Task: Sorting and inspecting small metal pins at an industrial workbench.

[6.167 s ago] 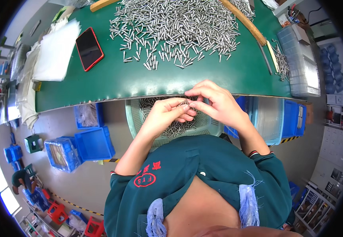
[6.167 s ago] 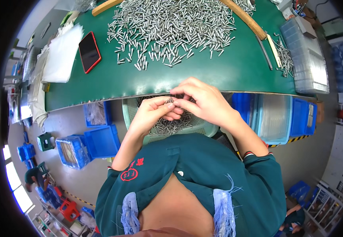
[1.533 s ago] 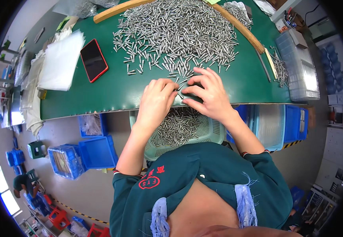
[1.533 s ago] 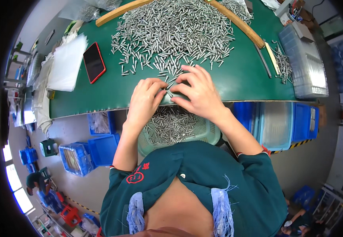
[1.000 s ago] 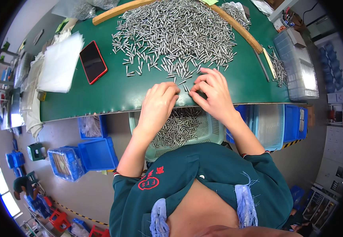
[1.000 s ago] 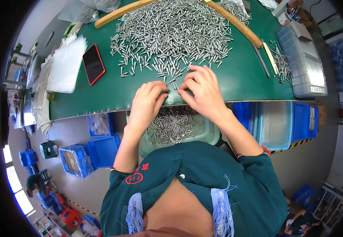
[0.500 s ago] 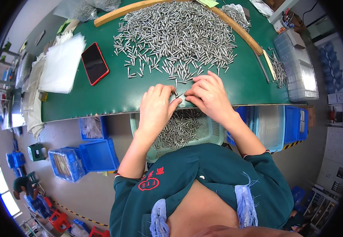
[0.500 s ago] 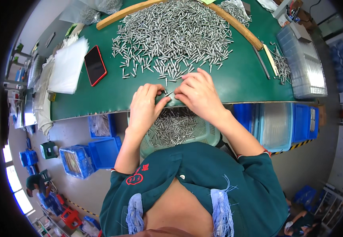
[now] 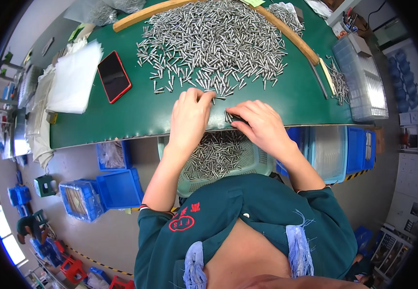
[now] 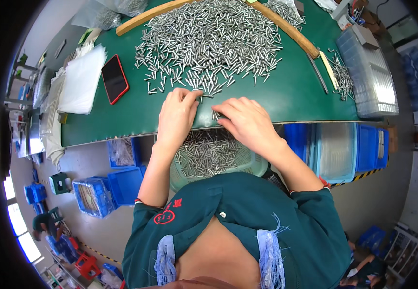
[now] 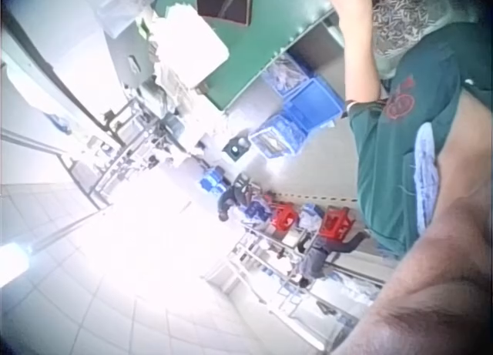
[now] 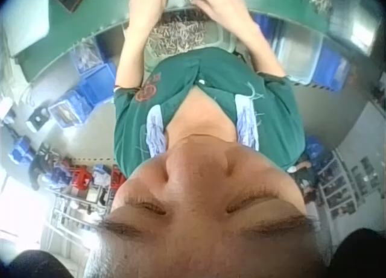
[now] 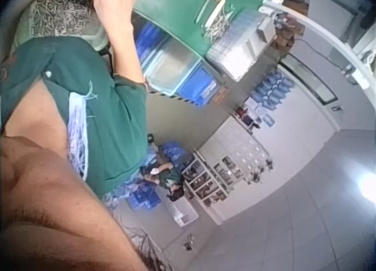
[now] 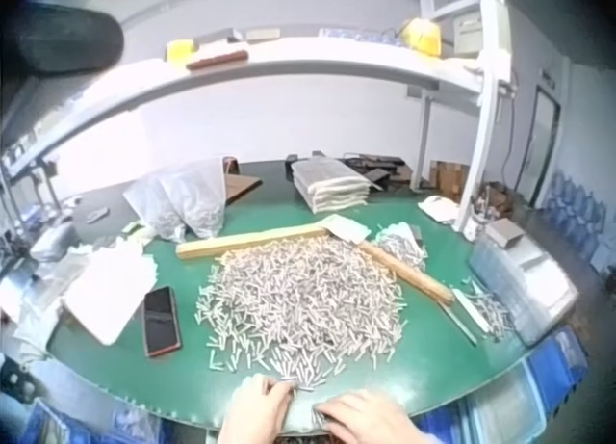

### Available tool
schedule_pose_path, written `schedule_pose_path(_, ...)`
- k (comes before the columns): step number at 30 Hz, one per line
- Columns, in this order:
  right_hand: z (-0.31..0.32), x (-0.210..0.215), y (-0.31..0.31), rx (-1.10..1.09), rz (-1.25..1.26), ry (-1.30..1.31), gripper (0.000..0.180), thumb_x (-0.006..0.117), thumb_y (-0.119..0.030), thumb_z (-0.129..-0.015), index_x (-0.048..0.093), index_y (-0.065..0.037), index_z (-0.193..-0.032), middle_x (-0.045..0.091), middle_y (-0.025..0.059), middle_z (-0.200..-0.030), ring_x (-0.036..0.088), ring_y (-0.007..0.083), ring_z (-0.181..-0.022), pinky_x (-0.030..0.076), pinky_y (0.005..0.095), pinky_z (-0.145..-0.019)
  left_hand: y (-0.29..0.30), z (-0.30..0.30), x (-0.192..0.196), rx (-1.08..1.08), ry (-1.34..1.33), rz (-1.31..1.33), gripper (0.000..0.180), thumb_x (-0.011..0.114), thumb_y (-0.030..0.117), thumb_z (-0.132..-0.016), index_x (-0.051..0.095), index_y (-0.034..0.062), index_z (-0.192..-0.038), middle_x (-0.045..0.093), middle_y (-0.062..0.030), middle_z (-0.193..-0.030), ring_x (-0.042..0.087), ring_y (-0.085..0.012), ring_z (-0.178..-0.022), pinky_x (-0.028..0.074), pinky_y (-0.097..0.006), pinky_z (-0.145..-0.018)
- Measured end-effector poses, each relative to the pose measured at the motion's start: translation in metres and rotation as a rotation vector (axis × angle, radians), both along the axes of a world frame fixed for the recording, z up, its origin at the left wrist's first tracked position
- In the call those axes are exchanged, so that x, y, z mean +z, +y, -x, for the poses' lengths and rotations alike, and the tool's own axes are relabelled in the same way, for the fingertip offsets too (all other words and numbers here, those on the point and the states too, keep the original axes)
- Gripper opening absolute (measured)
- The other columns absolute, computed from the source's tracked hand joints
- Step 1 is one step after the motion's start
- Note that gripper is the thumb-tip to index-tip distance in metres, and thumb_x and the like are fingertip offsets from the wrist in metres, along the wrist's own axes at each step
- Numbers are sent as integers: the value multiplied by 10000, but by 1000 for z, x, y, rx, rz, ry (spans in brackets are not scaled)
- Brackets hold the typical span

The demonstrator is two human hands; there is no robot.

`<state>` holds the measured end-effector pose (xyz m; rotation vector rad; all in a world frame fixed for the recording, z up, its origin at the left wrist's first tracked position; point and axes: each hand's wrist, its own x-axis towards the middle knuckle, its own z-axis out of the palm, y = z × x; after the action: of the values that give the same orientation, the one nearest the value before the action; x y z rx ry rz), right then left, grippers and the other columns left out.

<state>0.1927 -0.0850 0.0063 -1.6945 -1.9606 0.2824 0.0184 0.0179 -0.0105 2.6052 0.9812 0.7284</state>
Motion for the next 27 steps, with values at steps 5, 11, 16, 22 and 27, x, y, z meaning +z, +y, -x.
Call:
schedule_pose_path(5, -3, -5, 1, 7, 1, 6, 338, 710, -151, -786, 634, -114, -1113, 599, 46, -963, 591, 232, -891, 486, 357, -759, -9, 3, 2, 17, -17, -23, 130, 686, 93, -785, 605, 55, -879, 538, -85, -902, 544, -274, -846, 460, -398, -733)
schedule_pose_path(11, 0, 0, 9, -7, 57, 100, 328, 719, -177, -790, 632, -102, -1098, 572, 42, -1023, 594, 233, -901, 496, 365, -726, -29, 6, 10, -1, -4, 71, 123, 691, 122, -794, 615, 52, -861, 531, -83, -885, 542, -275, -838, 464, -400, -724)
schedule_pose_path(16, -3, -6, 10, 7, 49, 28, 329, 734, -220, -778, 649, -96, -1071, 569, 29, -1025, 601, 223, -916, 499, 360, -733, -34, 10, 10, -8, -45, 135, 118, 693, 96, -798, 655, 62, -904, 524, -87, -864, 536, -275, -827, 457, -383, -728)
schedule_pose_path(22, -4, 2, 10, 62, 21, 71, 301, 729, -222, -774, 646, -90, -1031, 569, 33, -998, 596, 229, -926, 508, 372, -748, -36, 6, 7, -6, -83, 122, 112, 700, 90, -789, 654, 64, -888, 535, -83, -854, 541, -272, -817, 459, -380, -719)
schedule_pose_path(27, -2, -5, 15, 74, -59, -7, 253, 725, -238, -777, 658, -99, -977, 578, 16, -959, 595, 211, -874, 509, 357, -718, -36, 6, 7, 6, -110, 99, 118, 701, 95, -800, 666, 65, -908, 557, -79, -853, 559, -250, -805, 466, -363, -697)
